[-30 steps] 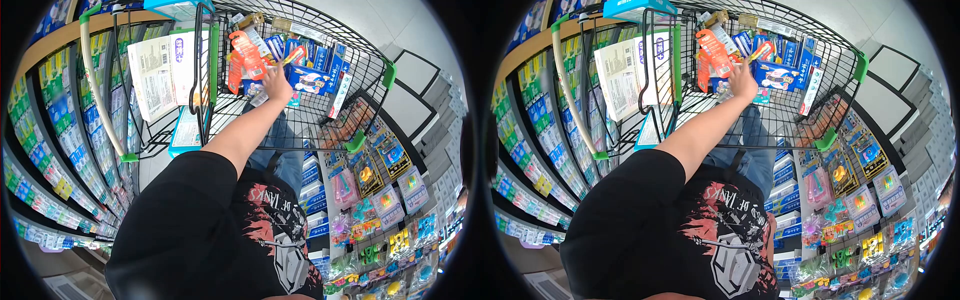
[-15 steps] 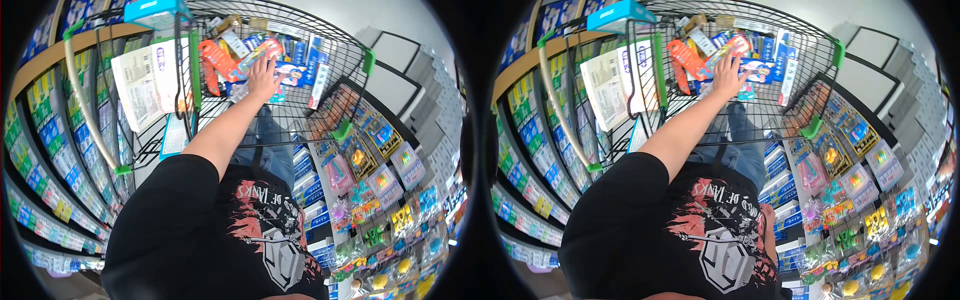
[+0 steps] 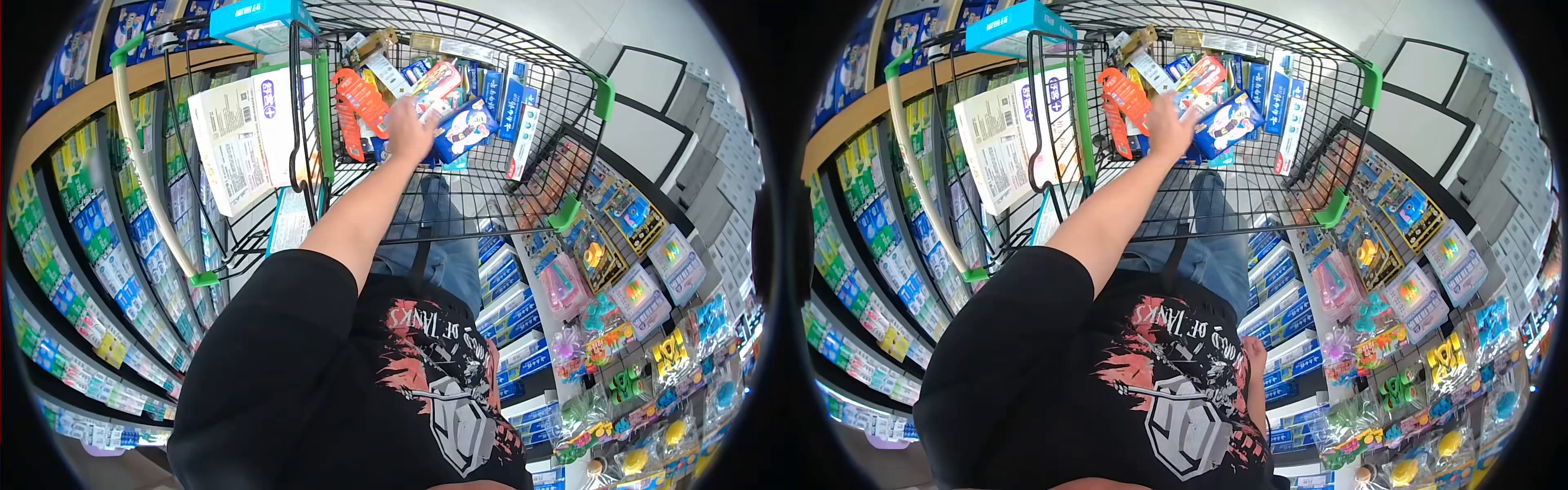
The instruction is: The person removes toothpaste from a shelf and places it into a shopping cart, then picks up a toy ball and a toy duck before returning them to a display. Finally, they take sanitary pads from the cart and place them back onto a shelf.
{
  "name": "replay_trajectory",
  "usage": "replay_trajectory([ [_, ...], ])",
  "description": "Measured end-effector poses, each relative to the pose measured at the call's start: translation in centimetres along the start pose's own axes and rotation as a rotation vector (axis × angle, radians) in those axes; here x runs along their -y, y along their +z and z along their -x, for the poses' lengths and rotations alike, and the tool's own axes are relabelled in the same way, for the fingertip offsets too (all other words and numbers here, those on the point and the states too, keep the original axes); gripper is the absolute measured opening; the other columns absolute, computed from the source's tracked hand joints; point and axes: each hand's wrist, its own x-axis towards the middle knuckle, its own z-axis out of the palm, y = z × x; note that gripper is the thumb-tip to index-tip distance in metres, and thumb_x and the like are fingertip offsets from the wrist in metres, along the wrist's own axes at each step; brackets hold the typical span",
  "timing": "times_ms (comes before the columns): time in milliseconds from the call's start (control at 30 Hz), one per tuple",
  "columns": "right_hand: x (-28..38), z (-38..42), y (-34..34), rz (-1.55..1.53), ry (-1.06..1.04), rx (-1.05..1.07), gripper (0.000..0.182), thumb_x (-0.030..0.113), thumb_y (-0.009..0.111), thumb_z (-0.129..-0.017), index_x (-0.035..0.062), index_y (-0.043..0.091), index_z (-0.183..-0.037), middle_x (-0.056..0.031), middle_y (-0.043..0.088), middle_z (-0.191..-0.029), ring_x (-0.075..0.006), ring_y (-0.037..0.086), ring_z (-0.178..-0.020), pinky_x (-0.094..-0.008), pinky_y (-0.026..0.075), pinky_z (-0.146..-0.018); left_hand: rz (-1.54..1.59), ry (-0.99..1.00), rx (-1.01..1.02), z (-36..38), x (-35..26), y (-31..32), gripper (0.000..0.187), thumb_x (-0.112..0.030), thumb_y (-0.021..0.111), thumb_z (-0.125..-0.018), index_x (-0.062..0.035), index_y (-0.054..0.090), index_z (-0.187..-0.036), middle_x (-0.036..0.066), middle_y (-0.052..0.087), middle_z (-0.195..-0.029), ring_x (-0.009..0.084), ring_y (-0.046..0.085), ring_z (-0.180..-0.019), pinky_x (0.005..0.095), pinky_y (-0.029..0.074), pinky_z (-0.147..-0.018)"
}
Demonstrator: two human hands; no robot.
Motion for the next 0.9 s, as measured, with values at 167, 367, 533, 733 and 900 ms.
replay_trajectory([
  [167,-10.9,-3.8,-1.8,-0.044,0.027,0.107,0.015,0.013,0.062,-0.101,-0.0007,0.069,-0.099,-0.0023,0.069,-0.089,-0.0095,0.062,-0.08,-0.0244,0.049,-0.074,-0.013,-0.91,-0.163,-4.2,5.9,0.7,0.051,-0.033,0.072,-0.09,0.0023,0.053,-0.121,0.023,0.064,-0.111,0.0402,0.061,-0.104,0.0478,0.048,-0.092],
  [367,1.5,0.0,1.7,-0.059,-0.045,0.054,0.016,0.015,0.063,-0.1,0.0006,0.07,-0.099,-0.0017,0.069,-0.086,-0.0095,0.061,-0.077,-0.0252,0.05,-0.072,-0.035,-0.368,-0.153,-1.2,5.0,2.8,0.027,-0.028,0.072,-0.089,-0.0017,0.068,-0.094,0.017,0.066,-0.096,0.038,0.063,-0.09,0.0484,0.049,-0.081],
  [533,-7.3,-4.8,-1.2,-0.082,0.038,0.051,0.018,0.018,0.063,-0.1,0.0033,0.072,-0.1,-0.0006,0.069,-0.083,-0.0048,0.058,-0.073,-0.022,0.046,-0.065,0.306,-0.174,-0.029,0.7,-0.4,0.6,0.024,-0.029,0.065,-0.095,-0.005,0.069,-0.098,0.014,0.065,-0.093,0.0358,0.063,-0.091,0.0469,0.049,-0.083],
  [733,-6.9,-4.8,-0.6,-0.086,0.049,0.089,0.018,0.018,0.062,-0.101,0.0014,0.069,-0.101,0.0015,0.068,-0.084,-0.003,0.058,-0.072,-0.0195,0.044,-0.062,-0.194,-0.591,-0.503,-3.3,9.0,4.1,0.025,-0.007,0.056,-0.089,0.0015,0.058,-0.112,0.026,0.062,-0.111,0.0425,0.057,-0.109,0.0526,0.046,-0.093],
  [900,-8.9,-4.4,-0.4,-0.014,0.036,0.091,0.019,0.018,0.062,-0.102,0.0002,0.068,-0.098,-0.0008,0.069,-0.089,-0.0053,0.06,-0.079,-0.021,0.046,-0.071,-0.093,-0.907,0.063,-5.4,8.1,2.1,0.049,-0.013,0.063,-0.085,0.0022,0.049,-0.131,0.024,0.054,-0.137,0.0395,0.048,-0.132,0.0479,0.045,-0.105],
])
